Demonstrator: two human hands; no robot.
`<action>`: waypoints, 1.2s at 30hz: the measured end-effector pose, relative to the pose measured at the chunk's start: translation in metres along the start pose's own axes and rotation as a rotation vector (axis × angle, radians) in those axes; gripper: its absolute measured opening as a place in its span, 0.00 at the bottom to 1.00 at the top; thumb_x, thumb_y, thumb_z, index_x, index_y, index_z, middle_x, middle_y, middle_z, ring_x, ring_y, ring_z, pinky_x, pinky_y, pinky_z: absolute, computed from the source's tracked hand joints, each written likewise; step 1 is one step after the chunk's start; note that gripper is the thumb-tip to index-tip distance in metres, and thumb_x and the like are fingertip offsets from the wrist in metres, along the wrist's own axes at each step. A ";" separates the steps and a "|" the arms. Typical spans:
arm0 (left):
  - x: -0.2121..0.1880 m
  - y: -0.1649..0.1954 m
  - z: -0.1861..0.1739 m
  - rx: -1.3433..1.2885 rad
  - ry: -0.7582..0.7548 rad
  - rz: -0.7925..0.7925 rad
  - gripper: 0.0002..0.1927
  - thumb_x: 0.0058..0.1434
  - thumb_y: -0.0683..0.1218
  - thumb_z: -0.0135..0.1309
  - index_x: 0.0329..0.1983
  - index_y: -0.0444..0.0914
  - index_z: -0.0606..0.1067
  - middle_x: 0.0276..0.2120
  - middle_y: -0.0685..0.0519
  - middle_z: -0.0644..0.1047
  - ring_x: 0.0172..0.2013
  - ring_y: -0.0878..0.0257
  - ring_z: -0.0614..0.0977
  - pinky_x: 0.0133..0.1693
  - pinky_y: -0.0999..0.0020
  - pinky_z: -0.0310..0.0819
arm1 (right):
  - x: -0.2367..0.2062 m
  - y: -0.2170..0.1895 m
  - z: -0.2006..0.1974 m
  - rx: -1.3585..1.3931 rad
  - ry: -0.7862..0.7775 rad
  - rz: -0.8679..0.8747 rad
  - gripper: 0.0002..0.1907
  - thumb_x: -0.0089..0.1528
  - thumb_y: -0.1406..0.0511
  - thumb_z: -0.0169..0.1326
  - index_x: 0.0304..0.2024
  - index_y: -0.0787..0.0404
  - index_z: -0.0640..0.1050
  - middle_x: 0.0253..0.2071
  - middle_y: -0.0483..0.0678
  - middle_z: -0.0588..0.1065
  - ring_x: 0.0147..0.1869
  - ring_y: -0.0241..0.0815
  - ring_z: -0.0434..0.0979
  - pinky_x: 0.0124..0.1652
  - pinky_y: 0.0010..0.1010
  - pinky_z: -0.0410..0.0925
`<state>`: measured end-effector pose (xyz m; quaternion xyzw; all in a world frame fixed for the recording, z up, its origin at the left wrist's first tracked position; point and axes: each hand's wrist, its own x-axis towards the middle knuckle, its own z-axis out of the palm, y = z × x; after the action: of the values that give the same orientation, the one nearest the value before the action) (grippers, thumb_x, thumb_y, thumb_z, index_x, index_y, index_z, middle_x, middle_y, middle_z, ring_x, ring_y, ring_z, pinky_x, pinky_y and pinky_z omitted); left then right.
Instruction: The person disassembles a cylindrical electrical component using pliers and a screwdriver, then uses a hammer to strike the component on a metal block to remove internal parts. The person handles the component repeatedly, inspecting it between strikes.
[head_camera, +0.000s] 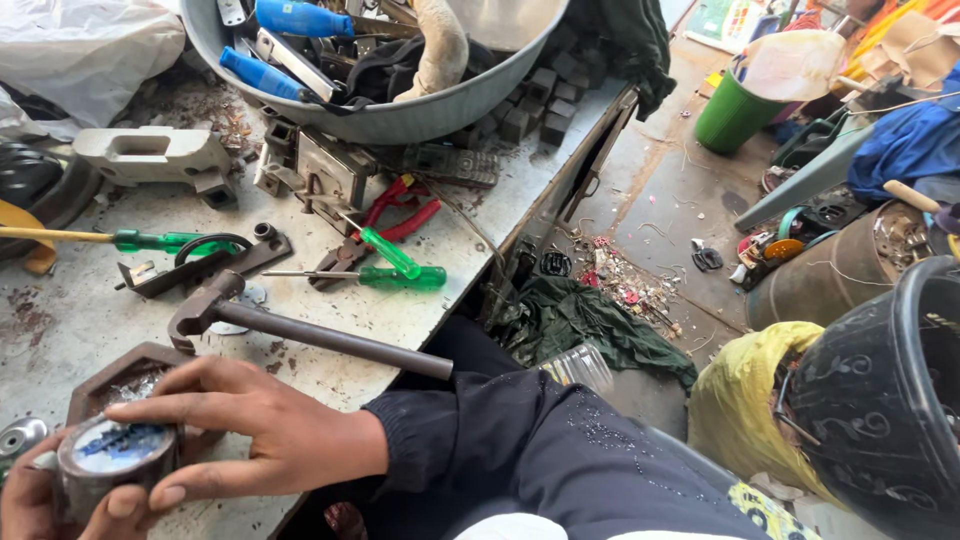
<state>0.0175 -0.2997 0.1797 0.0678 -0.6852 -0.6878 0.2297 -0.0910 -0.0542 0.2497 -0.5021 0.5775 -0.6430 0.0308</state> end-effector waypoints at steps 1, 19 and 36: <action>-0.002 0.009 0.004 0.011 -0.014 -0.006 0.31 0.62 0.43 0.58 0.66 0.32 0.61 0.58 0.37 0.72 0.54 0.49 0.80 0.52 0.53 0.80 | -0.001 0.001 0.003 -0.027 0.020 -0.022 0.26 0.73 0.47 0.55 0.69 0.41 0.64 0.62 0.42 0.66 0.64 0.36 0.67 0.65 0.24 0.63; 0.001 0.071 0.043 -0.110 0.058 -0.049 0.23 0.67 0.30 0.52 0.63 0.28 0.62 0.58 0.34 0.73 0.57 0.45 0.80 0.53 0.49 0.76 | 0.009 -0.012 -0.002 -0.316 0.190 -0.214 0.28 0.68 0.57 0.58 0.69 0.50 0.69 0.60 0.45 0.72 0.64 0.42 0.71 0.63 0.32 0.63; -0.005 0.089 0.057 -0.343 0.194 0.193 0.35 0.61 0.33 0.68 0.65 0.37 0.60 0.54 0.48 0.74 0.56 0.58 0.80 0.58 0.63 0.80 | -0.014 -0.068 -0.118 -0.800 0.002 0.221 0.13 0.64 0.65 0.60 0.50 0.63 0.81 0.43 0.53 0.77 0.50 0.52 0.77 0.51 0.39 0.68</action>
<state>0.0187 -0.2415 0.2678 0.0276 -0.5361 -0.7595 0.3673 -0.1278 0.0616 0.3139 -0.4086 0.8324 -0.3612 -0.0986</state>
